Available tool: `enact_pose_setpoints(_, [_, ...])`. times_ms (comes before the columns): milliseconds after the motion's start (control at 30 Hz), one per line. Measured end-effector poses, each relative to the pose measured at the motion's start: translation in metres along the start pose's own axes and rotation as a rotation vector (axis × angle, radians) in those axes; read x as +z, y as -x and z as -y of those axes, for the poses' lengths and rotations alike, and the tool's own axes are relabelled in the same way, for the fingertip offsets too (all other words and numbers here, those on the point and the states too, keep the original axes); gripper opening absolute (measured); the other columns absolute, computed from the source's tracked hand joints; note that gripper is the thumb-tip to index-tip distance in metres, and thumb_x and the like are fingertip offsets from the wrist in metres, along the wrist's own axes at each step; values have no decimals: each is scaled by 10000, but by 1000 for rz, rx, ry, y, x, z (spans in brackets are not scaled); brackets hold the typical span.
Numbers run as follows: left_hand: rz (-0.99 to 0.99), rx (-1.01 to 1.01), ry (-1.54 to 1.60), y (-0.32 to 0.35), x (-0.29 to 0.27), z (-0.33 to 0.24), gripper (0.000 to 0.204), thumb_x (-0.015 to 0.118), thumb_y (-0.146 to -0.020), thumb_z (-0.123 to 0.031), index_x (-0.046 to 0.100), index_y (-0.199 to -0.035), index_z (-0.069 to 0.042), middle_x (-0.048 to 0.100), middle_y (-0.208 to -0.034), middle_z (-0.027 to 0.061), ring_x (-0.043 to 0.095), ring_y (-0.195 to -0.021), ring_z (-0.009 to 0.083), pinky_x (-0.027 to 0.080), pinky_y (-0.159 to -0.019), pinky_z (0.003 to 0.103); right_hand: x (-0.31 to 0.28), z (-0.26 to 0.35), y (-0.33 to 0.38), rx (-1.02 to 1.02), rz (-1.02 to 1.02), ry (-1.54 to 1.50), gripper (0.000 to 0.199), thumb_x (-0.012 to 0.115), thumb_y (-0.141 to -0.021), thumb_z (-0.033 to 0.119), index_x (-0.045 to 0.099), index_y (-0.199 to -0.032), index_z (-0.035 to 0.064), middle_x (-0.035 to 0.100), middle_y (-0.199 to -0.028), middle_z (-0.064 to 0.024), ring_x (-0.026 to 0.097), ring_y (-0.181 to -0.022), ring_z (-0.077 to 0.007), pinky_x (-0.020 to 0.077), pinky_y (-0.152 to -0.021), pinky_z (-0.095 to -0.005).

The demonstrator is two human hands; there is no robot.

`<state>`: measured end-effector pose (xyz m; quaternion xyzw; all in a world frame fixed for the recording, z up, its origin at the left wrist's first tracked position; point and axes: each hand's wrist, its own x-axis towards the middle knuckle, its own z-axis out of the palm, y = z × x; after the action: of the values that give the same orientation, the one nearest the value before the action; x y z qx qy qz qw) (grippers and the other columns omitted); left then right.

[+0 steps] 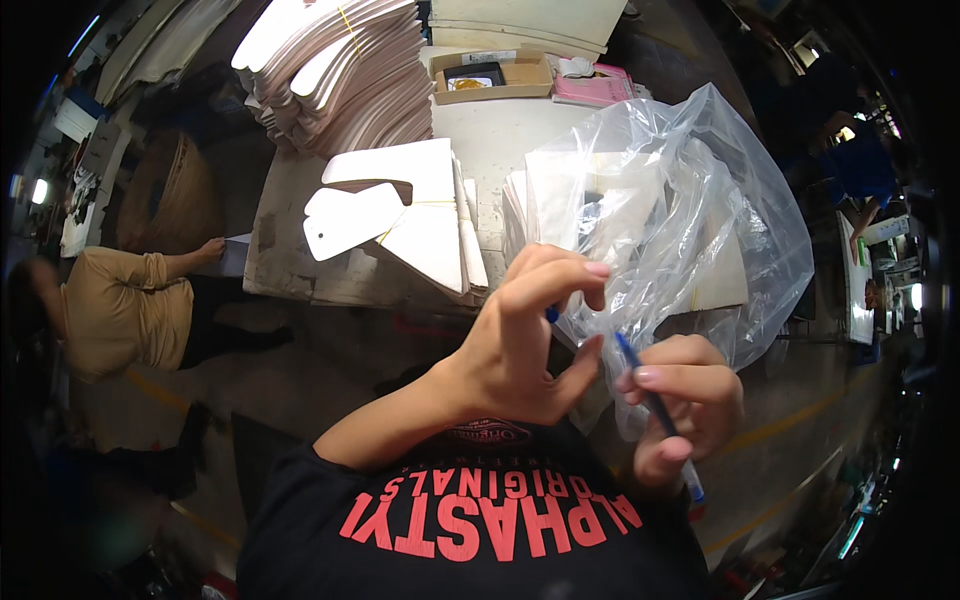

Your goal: The person repeatedly picks up stacks of white cardboard pieces from a plastic bag, writes on them with a blue pen, and places them back into the bag. The person also moves stacks of cardboard pieces on the table and briefly interacts with another person who hands over a paper.

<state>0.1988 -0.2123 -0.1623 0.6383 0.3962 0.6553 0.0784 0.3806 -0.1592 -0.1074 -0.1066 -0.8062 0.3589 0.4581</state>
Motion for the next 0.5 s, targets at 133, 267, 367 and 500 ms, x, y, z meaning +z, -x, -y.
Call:
enact_pose_setpoints(133, [-4,-25,-4,7,-18,-9,852,749,-779,98,261,-1447,-104,584,-1069,176,507,-846,175,413,-710,322,17,2,-12,-81,166,-15,543,757,-948,518,707,-1088,-4,722,-862,-151,722,-697,-259,562,-589,-338])
enact_pose_setpoints(267, [-44,-46,-52,15,-27,-13,756,777,-747,70,431,-1397,-97,608,-1103,162,585,-888,261,489,-762,372,32,1,-15,-37,203,-11,495,724,-980,485,708,-1076,-1,715,-851,-154,716,-684,-260,558,-584,-336])
enact_pose_setpoints(367, [-45,-15,-178,11,-39,-15,677,785,-734,43,550,-1354,-96,620,-1118,146,623,-910,307,539,-792,404,36,5,-16,-12,204,18,468,687,-1011,463,701,-1073,0,709,-842,-150,696,-662,-240,543,-570,-330])
enact_pose_setpoints(500, [-114,30,-603,-21,-84,-20,395,729,-806,15,682,-1179,-104,613,-1084,122,622,-903,297,535,-762,387,40,10,-11,55,58,-33,478,596,-1066,479,693,-1080,12,686,-805,-120,629,-597,-182,497,-528,-305])
